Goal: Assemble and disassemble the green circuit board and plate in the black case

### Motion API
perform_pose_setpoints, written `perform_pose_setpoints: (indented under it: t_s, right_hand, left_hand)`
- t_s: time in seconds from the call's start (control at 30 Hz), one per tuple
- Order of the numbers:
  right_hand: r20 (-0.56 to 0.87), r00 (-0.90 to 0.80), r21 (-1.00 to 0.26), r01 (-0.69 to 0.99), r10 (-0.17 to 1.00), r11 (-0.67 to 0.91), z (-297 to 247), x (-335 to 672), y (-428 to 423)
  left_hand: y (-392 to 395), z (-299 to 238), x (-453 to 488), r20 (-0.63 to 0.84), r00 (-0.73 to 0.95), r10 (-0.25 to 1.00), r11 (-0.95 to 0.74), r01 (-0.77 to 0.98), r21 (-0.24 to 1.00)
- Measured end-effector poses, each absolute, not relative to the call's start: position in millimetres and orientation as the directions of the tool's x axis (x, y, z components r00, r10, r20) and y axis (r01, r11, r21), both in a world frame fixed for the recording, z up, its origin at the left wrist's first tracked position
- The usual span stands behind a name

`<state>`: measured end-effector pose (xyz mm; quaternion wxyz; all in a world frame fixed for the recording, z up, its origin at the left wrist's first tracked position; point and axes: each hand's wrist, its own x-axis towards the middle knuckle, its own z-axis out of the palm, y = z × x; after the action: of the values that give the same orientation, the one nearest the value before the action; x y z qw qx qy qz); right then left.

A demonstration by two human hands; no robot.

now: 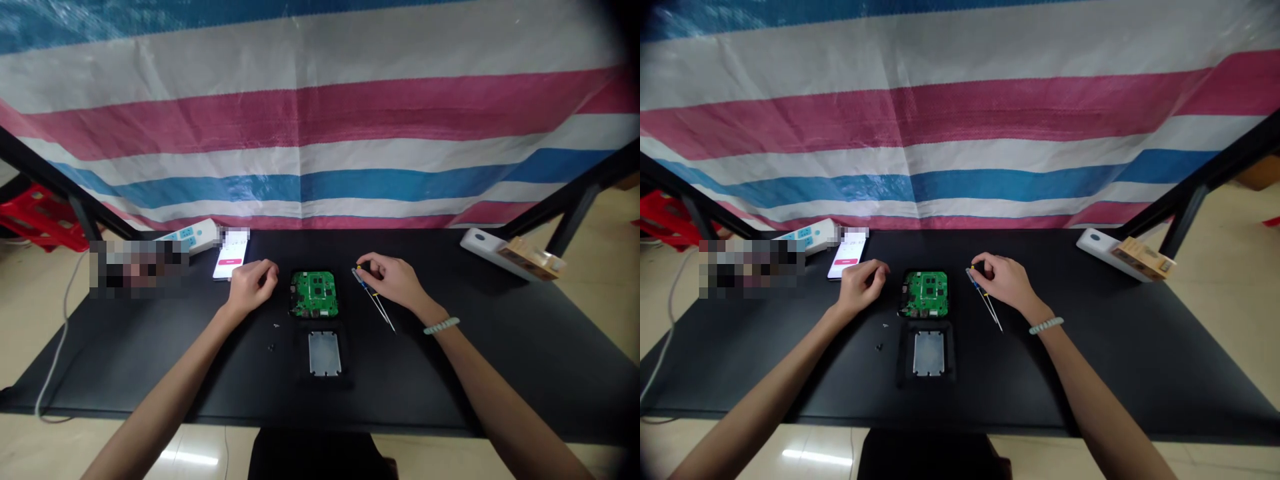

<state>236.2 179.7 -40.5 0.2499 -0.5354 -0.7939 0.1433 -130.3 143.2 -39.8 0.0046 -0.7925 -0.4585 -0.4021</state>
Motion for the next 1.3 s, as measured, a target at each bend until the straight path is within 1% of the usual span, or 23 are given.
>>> perform_pose_setpoints:
  t_s: [0.1,0.2,0.37,0.5,0.57,0.63,0.73,0.8,0.83,0.9,1.03,1.17,1.3]
  right_hand:
    - [0.226,-0.296,-0.534,0.759,0.928,0.372,-37.1,236.2,179.3]
    - [0.188,-0.28,-0.631,0.7,0.941,0.334,-34.4,237.0,180.0]
    - [0.11,-0.239,-0.86,0.464,0.965,0.213,-31.4,244.3,184.6]
    - [0.014,-0.137,-0.95,0.307,0.991,0.056,-22.6,248.2,185.9]
    - [-0.029,-0.099,-0.982,0.191,0.995,-0.01,-15.9,245.7,183.7]
    - [-0.058,-0.108,-0.998,0.016,0.993,-0.057,-8.9,239.2,178.6]
    - [-0.093,-0.179,-0.951,-0.277,0.979,-0.141,0.5,222.8,165.2]
    - [-0.106,-0.255,-0.91,-0.364,0.961,-0.197,4.3,209.7,153.5]
    - [-0.103,-0.283,-0.908,-0.365,0.954,-0.206,5.0,203.1,147.5]
    - [-0.067,-0.344,-0.933,-0.311,0.937,-0.181,3.5,191.1,136.3]
    - [0.03,-0.43,-0.99,-0.135,0.902,-0.032,-5.7,174.8,118.2]
    - [0.074,-0.456,-0.997,-0.009,0.887,0.078,-7.9,166.0,104.3]
    - [0.132,-0.428,-0.985,0.043,0.894,0.166,-5.2,161.0,97.3]
  left_hand:
    - [141.4,-39.4,-131.2,0.63,0.277,0.725,-0.587,0.728,0.355]
    - [139.4,-38.8,-131.6,0.625,0.3,0.72,-0.596,0.729,0.337]
    - [137.3,-38.6,-131.6,0.62,0.331,0.711,-0.606,0.736,0.302]
    - [137.9,-38.5,-131.0,0.619,0.322,0.716,-0.6,0.736,0.312]
    - [138.3,-38.0,-130.5,0.62,0.312,0.72,-0.597,0.734,0.324]
    - [138.4,-37.3,-130.0,0.617,0.309,0.724,-0.595,0.731,0.333]
    - [138.1,-36.8,-129.6,0.606,0.313,0.732,-0.588,0.738,0.33]
    - [138.0,-37.4,-129.6,0.596,0.313,0.739,-0.578,0.75,0.322]
    - [138.0,-37.8,-129.6,0.594,0.311,0.742,-0.572,0.755,0.32]
    - [138.1,-38.7,-129.8,0.593,0.305,0.745,-0.565,0.761,0.319]
    - [138.2,-39.7,-130.1,0.594,0.301,0.746,-0.564,0.761,0.322]
    - [137.9,-39.9,-130.1,0.593,0.315,0.741,-0.572,0.759,0.312]
    - [137.7,-39.7,-129.7,0.59,0.337,0.733,-0.582,0.76,0.289]
